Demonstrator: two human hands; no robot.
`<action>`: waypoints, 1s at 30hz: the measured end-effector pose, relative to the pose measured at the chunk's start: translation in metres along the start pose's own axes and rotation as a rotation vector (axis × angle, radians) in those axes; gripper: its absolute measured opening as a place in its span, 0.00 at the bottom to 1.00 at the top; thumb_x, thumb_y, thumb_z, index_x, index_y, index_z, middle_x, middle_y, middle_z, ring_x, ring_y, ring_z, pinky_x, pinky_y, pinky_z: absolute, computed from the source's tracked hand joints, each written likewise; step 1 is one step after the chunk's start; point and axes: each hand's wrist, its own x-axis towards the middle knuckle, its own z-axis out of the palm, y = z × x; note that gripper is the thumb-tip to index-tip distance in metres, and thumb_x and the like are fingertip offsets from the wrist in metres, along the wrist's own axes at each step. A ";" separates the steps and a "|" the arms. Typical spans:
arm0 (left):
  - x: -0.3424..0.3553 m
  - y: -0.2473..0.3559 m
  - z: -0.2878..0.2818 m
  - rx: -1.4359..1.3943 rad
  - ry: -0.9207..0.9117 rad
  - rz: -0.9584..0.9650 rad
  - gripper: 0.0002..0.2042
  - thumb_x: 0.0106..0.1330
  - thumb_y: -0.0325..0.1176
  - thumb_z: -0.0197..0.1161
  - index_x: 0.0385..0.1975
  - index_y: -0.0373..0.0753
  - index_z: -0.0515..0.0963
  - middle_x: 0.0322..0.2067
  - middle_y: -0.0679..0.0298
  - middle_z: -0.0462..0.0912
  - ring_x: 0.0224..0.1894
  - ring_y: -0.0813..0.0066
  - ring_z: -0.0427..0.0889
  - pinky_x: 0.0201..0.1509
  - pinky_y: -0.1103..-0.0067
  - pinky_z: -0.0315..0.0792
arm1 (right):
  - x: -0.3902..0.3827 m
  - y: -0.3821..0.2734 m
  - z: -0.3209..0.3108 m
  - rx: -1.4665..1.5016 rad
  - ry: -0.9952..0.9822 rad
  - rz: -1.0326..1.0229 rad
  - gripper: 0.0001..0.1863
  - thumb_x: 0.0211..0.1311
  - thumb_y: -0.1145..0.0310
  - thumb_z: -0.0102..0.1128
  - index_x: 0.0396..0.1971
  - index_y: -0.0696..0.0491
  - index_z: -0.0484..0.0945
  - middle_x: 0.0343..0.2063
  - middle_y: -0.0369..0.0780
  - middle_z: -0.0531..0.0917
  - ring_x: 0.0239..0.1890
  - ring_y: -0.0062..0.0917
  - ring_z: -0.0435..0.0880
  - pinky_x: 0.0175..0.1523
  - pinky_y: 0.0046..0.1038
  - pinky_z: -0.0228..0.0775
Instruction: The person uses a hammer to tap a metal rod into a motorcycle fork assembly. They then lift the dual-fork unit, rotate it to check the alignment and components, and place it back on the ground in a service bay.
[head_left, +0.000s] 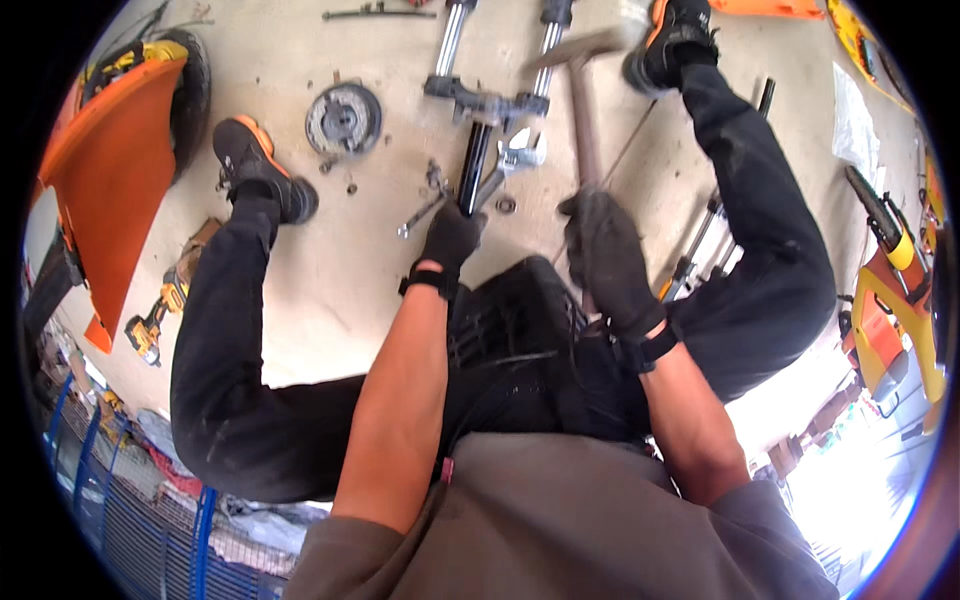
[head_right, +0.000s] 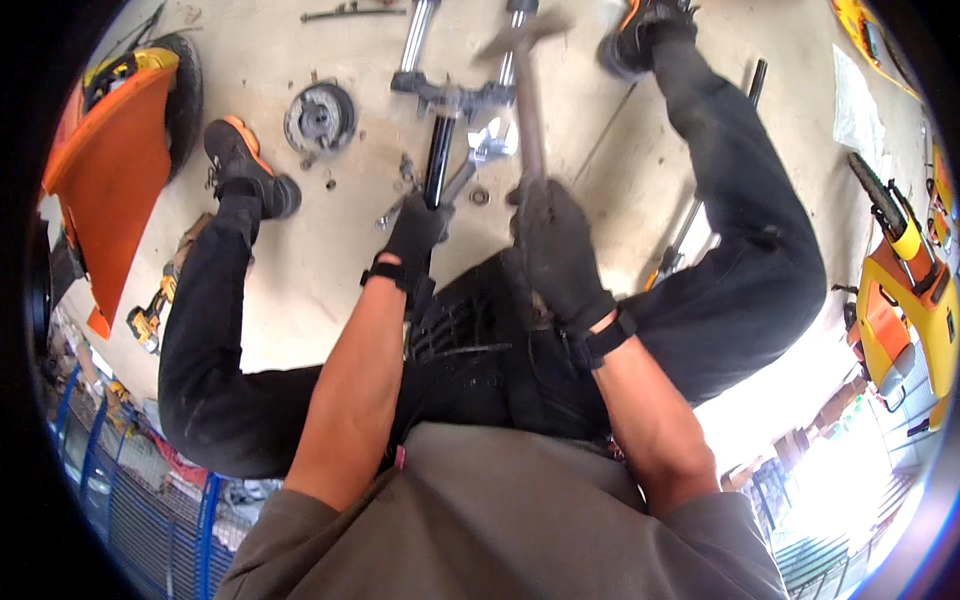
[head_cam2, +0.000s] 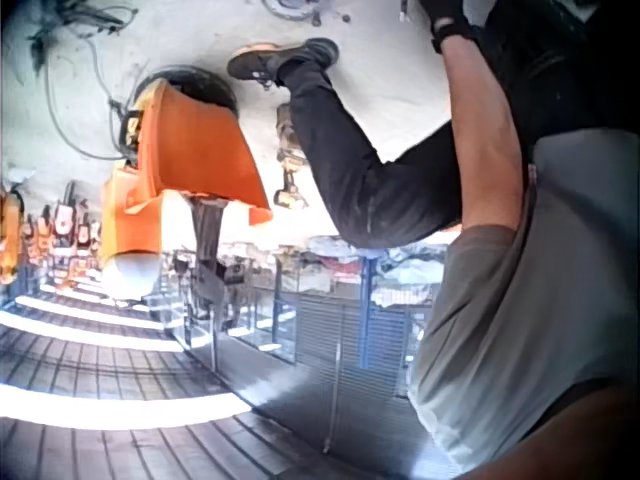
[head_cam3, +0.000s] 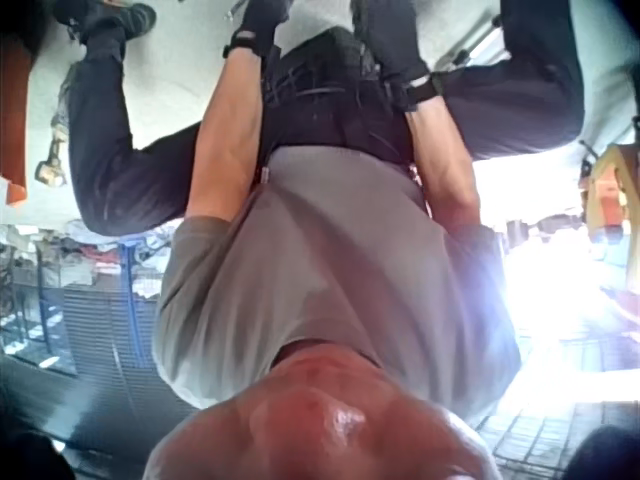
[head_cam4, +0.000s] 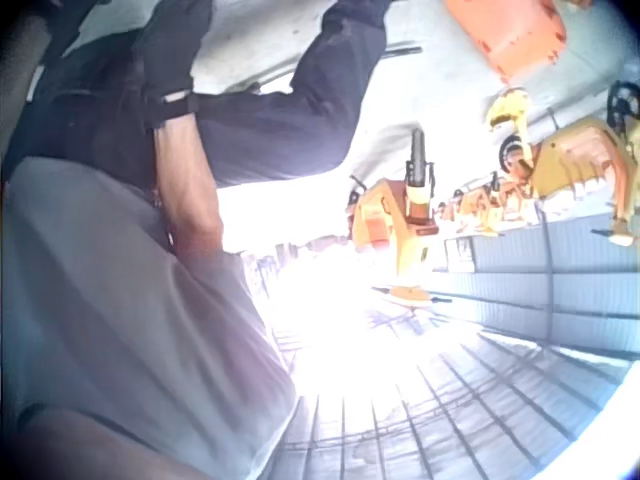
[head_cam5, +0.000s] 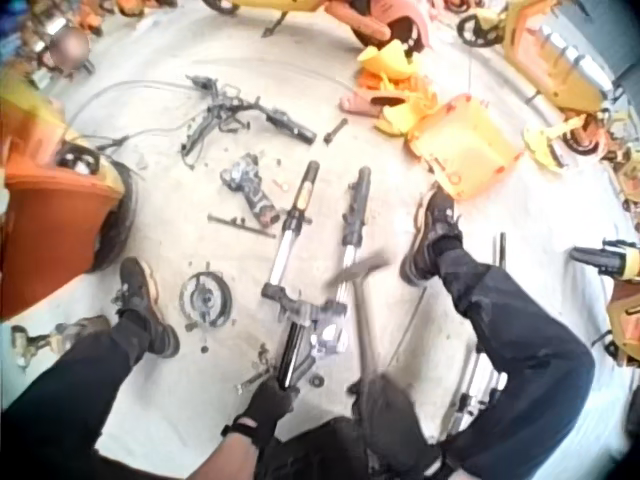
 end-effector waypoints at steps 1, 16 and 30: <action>0.008 0.003 -0.003 -0.002 -0.014 -0.015 0.16 0.56 0.36 0.65 0.32 0.26 0.75 0.18 0.53 0.80 0.20 0.62 0.82 0.27 0.68 0.74 | 0.007 -0.004 -0.001 0.031 0.009 -0.102 0.17 0.73 0.57 0.45 0.31 0.55 0.71 0.19 0.33 0.71 0.20 0.15 0.69 0.23 0.22 0.61; 0.016 -0.028 0.004 0.056 0.069 0.059 0.16 0.56 0.35 0.64 0.33 0.26 0.75 0.19 0.51 0.80 0.21 0.61 0.83 0.27 0.68 0.74 | 0.002 -0.005 0.006 0.165 -0.078 0.116 0.18 0.74 0.54 0.45 0.36 0.54 0.73 0.18 0.28 0.69 0.17 0.10 0.65 0.22 0.17 0.57; 0.010 0.003 -0.001 0.048 0.004 -0.009 0.17 0.54 0.38 0.66 0.31 0.27 0.75 0.21 0.50 0.81 0.24 0.58 0.83 0.32 0.66 0.75 | 0.017 0.010 0.008 -0.006 -0.040 0.097 0.17 0.74 0.58 0.44 0.32 0.56 0.73 0.15 0.31 0.69 0.15 0.14 0.66 0.21 0.21 0.59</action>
